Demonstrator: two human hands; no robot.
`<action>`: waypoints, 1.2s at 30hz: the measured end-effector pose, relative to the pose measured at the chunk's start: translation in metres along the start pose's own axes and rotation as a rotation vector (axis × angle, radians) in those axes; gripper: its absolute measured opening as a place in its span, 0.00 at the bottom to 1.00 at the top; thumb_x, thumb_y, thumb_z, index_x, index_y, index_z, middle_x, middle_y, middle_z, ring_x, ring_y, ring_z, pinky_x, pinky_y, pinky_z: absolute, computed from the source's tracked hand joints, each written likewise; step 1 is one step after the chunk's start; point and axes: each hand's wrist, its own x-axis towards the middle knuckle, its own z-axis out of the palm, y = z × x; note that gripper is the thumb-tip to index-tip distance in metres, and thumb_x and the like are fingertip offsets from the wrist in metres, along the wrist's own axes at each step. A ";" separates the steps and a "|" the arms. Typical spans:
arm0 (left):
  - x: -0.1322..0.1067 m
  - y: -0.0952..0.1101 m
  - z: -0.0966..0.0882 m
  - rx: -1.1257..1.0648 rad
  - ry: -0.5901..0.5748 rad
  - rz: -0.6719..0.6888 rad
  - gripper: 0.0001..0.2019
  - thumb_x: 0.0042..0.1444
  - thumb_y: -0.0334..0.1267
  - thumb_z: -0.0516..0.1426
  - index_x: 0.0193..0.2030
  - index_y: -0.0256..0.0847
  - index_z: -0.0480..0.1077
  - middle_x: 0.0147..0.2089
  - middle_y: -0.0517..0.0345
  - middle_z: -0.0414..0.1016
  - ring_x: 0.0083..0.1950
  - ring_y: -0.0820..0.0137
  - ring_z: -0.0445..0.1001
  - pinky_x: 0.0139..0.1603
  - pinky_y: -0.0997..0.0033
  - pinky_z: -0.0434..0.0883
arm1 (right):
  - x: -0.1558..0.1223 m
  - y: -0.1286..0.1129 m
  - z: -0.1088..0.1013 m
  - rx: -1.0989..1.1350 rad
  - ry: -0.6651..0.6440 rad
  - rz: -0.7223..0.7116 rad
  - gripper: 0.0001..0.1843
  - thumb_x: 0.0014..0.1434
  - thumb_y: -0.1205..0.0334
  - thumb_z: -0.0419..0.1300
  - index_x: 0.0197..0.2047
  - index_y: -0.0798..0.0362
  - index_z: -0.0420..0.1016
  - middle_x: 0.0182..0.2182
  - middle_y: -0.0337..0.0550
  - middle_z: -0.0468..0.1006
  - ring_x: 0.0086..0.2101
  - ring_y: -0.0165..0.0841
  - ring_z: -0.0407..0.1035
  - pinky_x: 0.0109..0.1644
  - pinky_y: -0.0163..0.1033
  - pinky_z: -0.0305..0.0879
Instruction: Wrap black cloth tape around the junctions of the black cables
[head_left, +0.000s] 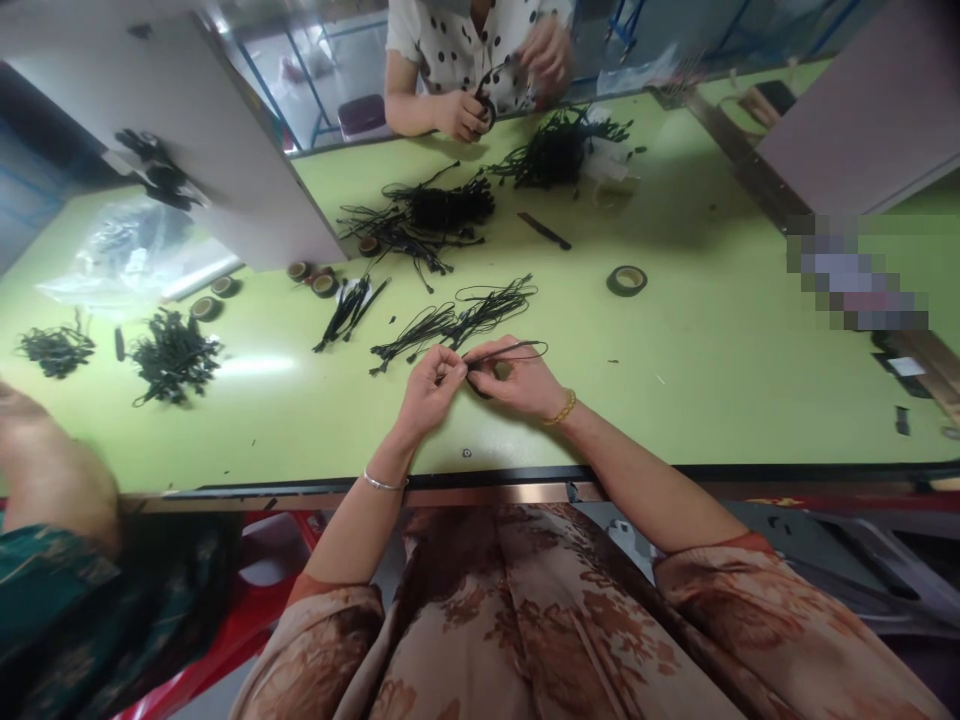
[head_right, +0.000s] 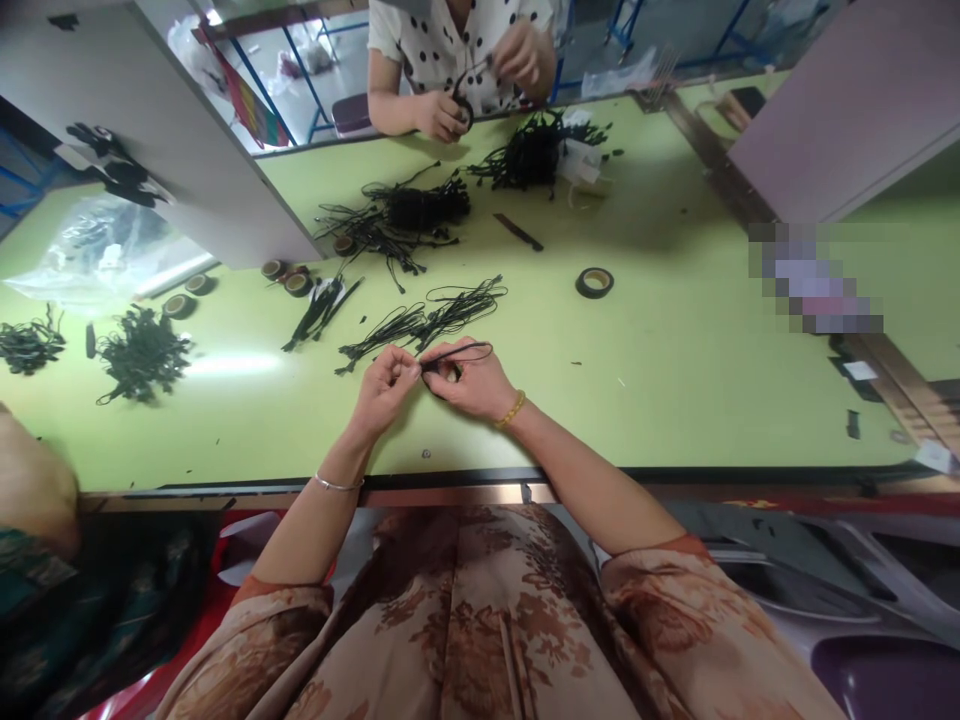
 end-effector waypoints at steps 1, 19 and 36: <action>0.000 0.001 0.000 0.018 0.006 0.022 0.11 0.58 0.46 0.58 0.33 0.41 0.63 0.25 0.65 0.60 0.26 0.76 0.57 0.29 0.74 0.57 | 0.000 0.000 0.000 0.009 0.010 -0.008 0.11 0.54 0.60 0.63 0.40 0.53 0.81 0.30 0.42 0.80 0.30 0.33 0.71 0.40 0.40 0.69; -0.006 0.010 0.000 0.002 -0.258 -0.013 0.14 0.54 0.48 0.59 0.30 0.41 0.62 0.24 0.66 0.59 0.25 0.77 0.53 0.28 0.73 0.53 | 0.010 0.018 -0.010 1.010 -0.305 0.613 0.27 0.44 0.58 0.74 0.48 0.51 0.76 0.33 0.38 0.81 0.30 0.29 0.74 0.32 0.33 0.70; -0.011 0.012 0.006 0.273 -0.140 0.041 0.10 0.55 0.42 0.57 0.28 0.43 0.60 0.20 0.69 0.54 0.23 0.76 0.52 0.28 0.72 0.53 | 0.009 0.010 -0.014 0.898 -0.059 0.462 0.29 0.41 0.60 0.76 0.47 0.49 0.72 0.30 0.38 0.81 0.33 0.33 0.76 0.40 0.40 0.73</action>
